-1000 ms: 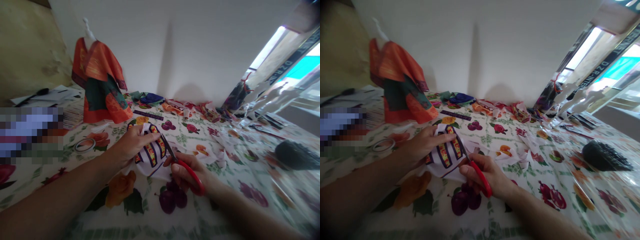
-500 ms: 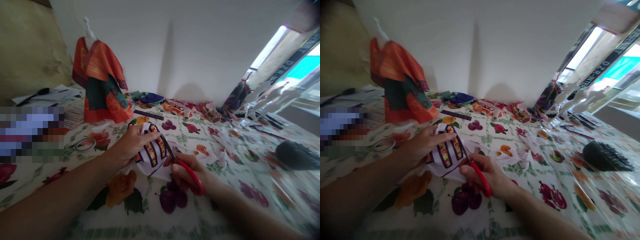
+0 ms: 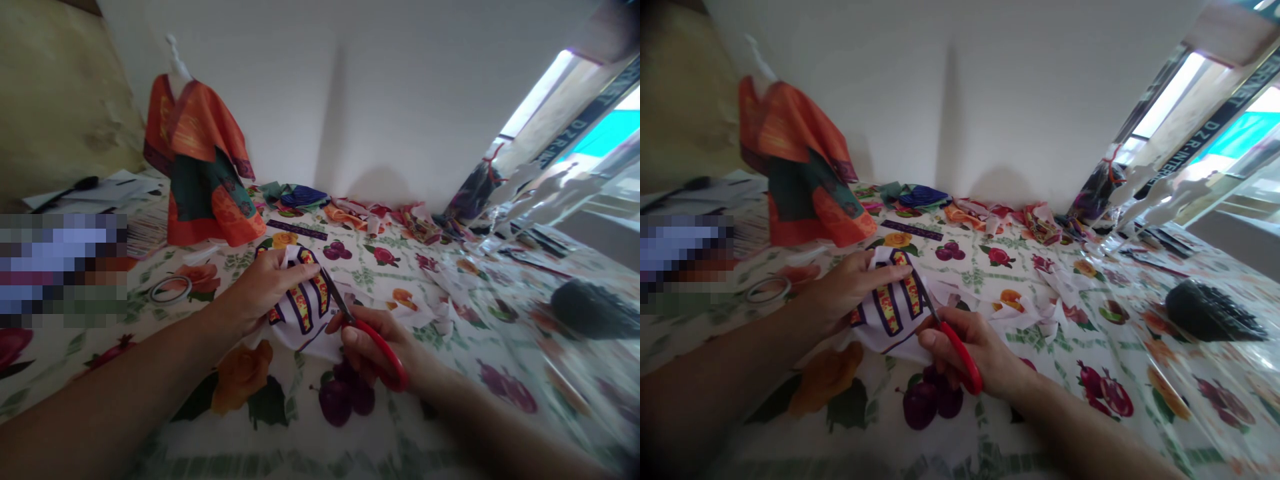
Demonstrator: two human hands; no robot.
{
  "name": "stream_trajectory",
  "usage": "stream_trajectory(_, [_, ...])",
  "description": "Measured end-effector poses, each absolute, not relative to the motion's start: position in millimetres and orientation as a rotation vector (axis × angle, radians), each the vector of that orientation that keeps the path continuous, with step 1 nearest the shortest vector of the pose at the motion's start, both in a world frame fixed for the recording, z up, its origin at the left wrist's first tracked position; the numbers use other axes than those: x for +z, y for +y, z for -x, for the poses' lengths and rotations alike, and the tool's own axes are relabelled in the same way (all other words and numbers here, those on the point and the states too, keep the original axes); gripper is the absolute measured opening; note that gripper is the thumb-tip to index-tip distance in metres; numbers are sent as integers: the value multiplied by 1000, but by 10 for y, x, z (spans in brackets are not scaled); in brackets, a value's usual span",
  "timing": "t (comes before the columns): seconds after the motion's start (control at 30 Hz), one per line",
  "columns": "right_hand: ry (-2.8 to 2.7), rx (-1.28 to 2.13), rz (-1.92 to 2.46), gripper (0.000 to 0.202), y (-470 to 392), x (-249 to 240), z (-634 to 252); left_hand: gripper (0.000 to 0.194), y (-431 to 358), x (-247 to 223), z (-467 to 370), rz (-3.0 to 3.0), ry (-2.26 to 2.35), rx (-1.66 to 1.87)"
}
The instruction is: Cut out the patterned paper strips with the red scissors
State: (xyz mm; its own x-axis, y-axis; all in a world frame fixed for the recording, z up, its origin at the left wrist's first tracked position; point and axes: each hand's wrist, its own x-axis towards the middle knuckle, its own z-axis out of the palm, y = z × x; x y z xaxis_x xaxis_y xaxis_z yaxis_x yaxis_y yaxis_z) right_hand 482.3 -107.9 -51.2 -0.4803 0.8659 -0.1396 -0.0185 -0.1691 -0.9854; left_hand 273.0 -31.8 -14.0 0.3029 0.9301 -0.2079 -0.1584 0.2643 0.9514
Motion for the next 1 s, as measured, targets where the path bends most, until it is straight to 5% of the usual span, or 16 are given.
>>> stream_trajectory(1.0, [-1462,1677,1019,48,-1074,-517,-4798,12,-296,-192,-2718,-1014,960,922])
